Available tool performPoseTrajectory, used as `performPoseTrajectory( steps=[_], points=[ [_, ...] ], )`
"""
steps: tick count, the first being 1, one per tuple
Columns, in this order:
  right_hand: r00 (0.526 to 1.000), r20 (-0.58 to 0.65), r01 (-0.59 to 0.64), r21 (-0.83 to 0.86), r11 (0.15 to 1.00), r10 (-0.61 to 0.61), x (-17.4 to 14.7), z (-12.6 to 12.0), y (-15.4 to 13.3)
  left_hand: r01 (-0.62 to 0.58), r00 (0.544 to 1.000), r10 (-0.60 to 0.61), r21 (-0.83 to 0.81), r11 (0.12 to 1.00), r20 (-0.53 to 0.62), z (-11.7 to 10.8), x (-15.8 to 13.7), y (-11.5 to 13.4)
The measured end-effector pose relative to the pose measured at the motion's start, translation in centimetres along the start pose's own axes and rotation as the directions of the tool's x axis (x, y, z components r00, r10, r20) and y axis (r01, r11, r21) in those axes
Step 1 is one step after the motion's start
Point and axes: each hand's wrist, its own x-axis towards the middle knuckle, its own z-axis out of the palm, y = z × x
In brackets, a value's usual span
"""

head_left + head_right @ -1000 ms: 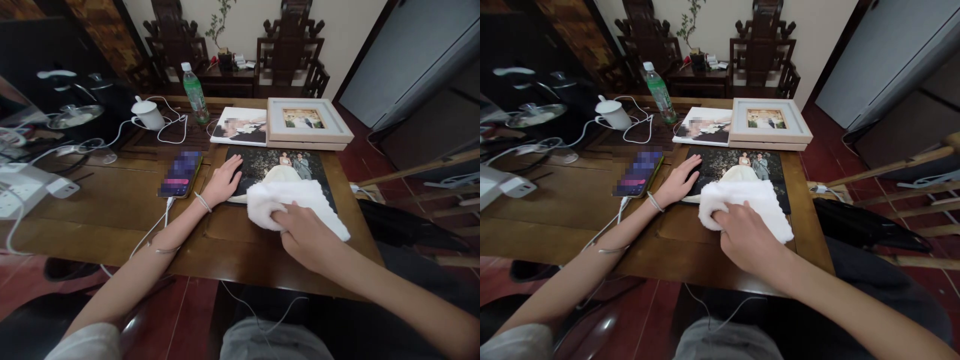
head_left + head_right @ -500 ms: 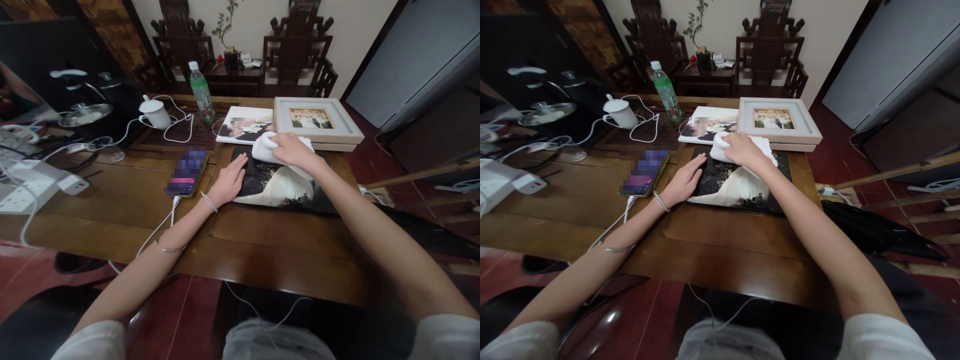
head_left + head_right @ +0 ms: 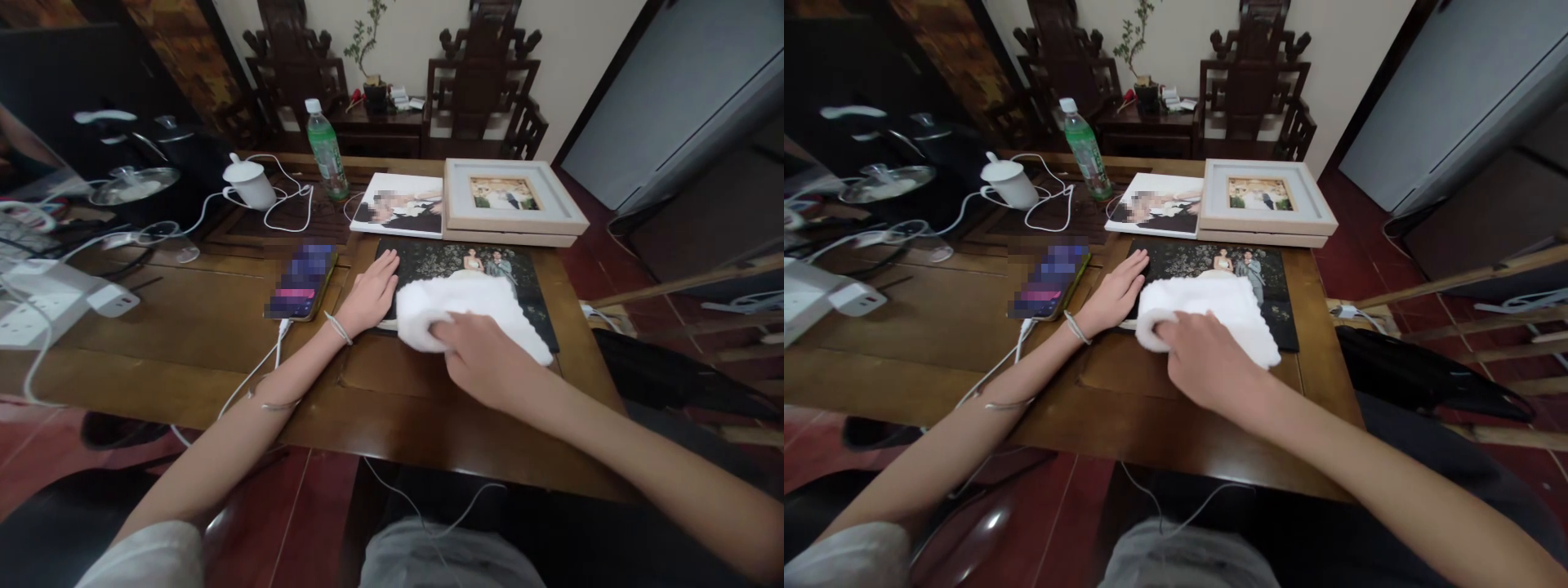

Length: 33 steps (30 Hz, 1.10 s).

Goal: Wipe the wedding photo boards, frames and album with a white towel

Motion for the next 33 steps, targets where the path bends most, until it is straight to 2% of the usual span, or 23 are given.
performPoseTrajectory(
  steps=[3, 6, 12, 15, 17, 19, 22, 25, 27, 30, 33],
  points=[
    [0.999, 0.025, 0.021, 0.006, 1.000, -0.021, -2.1, 0.2, -0.9, -0.012, 1.000, 0.012, 0.004, 1.000, -0.004, 0.1, 0.0, -0.2],
    [1.000, 0.025, -0.015, 0.017, 1.000, 0.015, -1.9, -0.2, -0.1, -0.005, 1.000, 0.005, 0.003, 1.000, -0.003, 0.1, 0.0, -0.1],
    [0.994, -0.066, -0.081, 0.004, 0.997, 0.082, 4.1, -1.7, 3.8, 0.010, 1.000, -0.010, 0.006, 1.000, 0.014, 0.0, 0.0, 0.2],
    [0.984, -0.142, -0.118, -0.063, 0.991, 0.108, 7.2, -2.0, 4.4, 0.015, 1.000, -0.015, -0.020, 1.000, 0.006, -0.2, 0.0, 0.5],
    [0.983, -0.157, -0.111, -0.086, 0.990, 0.097, 8.4, -1.8, 4.0, -0.005, 0.999, 0.001, -0.074, 0.997, -0.053, -0.4, 0.0, 0.8],
    [0.989, -0.140, -0.051, -0.079, 0.996, 0.040, 8.8, -1.2, 3.1, -0.040, 0.987, 0.016, -0.148, 0.988, -0.158, -0.7, 0.0, 1.0],
    [0.993, -0.070, 0.094, -0.033, 0.995, -0.096, 8.0, 0.1, 1.6, -0.050, 0.963, -0.017, -0.241, 0.969, -0.270, -1.2, 0.1, 1.2],
    [0.974, -0.033, 0.222, 0.002, 0.975, -0.222, 5.9, 1.0, 0.4, -0.023, 0.953, -0.066, -0.289, 0.957, -0.294, -1.4, 0.3, 1.1],
    [0.965, -0.007, 0.264, 0.033, 0.964, -0.264, 4.1, 0.9, -0.1, -0.027, 0.952, -0.062, -0.286, 0.958, -0.298, -1.4, 0.3, 1.0],
    [0.964, 0.080, 0.243, 0.105, 0.964, -0.252, 1.5, -0.3, 0.0, -0.064, 0.964, 0.009, -0.201, 0.977, -0.266, -1.1, 0.2, 1.0],
    [0.980, 0.125, 0.137, 0.148, 0.979, -0.156, -0.2, -1.9, 1.4, -0.096, 0.984, 0.081, -0.086, 0.992, -0.156, -0.9, 0.1, 1.0]
  ],
)
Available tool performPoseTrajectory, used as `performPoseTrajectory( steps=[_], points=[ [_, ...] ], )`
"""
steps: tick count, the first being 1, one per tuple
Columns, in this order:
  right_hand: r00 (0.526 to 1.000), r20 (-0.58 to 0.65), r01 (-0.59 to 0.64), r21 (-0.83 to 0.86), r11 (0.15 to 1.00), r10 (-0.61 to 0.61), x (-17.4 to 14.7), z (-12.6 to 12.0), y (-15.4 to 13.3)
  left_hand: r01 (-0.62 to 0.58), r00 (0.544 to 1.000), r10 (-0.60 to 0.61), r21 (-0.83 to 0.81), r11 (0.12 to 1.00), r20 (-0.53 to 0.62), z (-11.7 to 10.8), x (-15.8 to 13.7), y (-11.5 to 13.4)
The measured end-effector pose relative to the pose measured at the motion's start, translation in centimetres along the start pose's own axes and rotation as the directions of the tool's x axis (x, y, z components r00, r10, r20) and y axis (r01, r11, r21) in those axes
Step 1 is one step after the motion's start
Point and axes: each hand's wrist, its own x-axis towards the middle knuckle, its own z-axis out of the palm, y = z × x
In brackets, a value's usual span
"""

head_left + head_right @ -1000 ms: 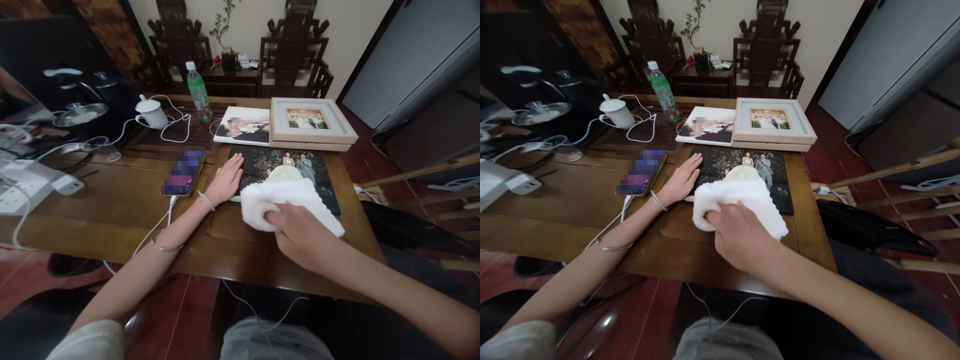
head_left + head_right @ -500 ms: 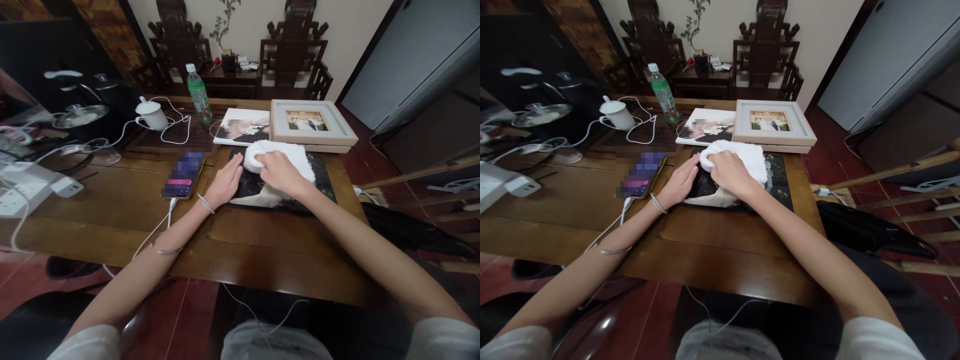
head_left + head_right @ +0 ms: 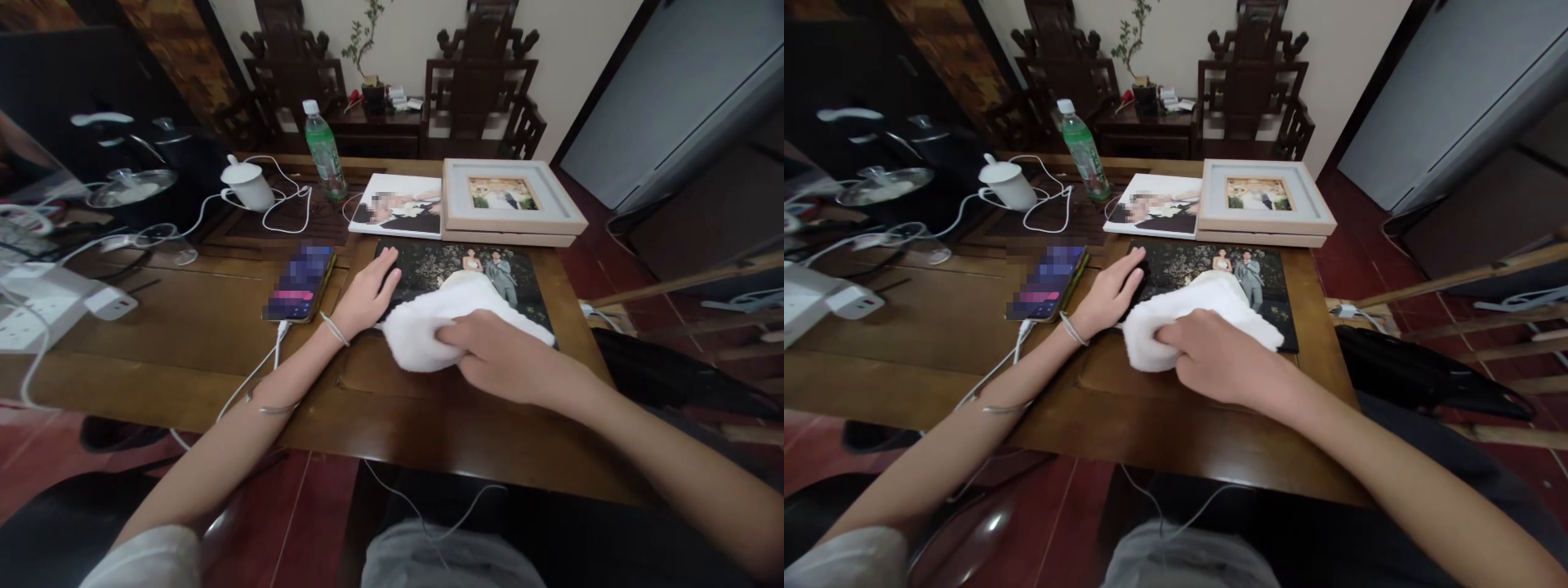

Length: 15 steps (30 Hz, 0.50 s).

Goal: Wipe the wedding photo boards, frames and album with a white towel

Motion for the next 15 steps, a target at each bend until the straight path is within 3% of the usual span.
performPoseTrajectory(
  steps=[3, 7, 11, 15],
  points=[
    [0.989, -0.073, -0.127, 0.000, 0.992, 0.127, -0.5, -1.2, 2.2, -0.009, 0.997, 0.004, 0.065, 0.998, 0.083, 0.2, -0.1, -0.1],
    [0.948, -0.226, -0.242, -0.054, 0.969, 0.224, 1.5, -2.1, 5.2, 0.017, 0.993, -0.030, 0.111, 0.994, 0.114, 0.5, -0.1, -0.4],
    [0.923, -0.302, -0.283, -0.108, 0.953, 0.240, 6.1, -3.1, 6.4, 0.012, 0.993, -0.026, 0.118, 0.993, 0.116, 0.6, -0.1, -0.5],
    [0.924, -0.289, -0.288, -0.096, 0.953, 0.251, 11.8, -4.2, 6.0, 0.015, 0.993, -0.030, 0.129, 0.992, 0.110, 0.5, -0.1, -0.5]
  ],
)
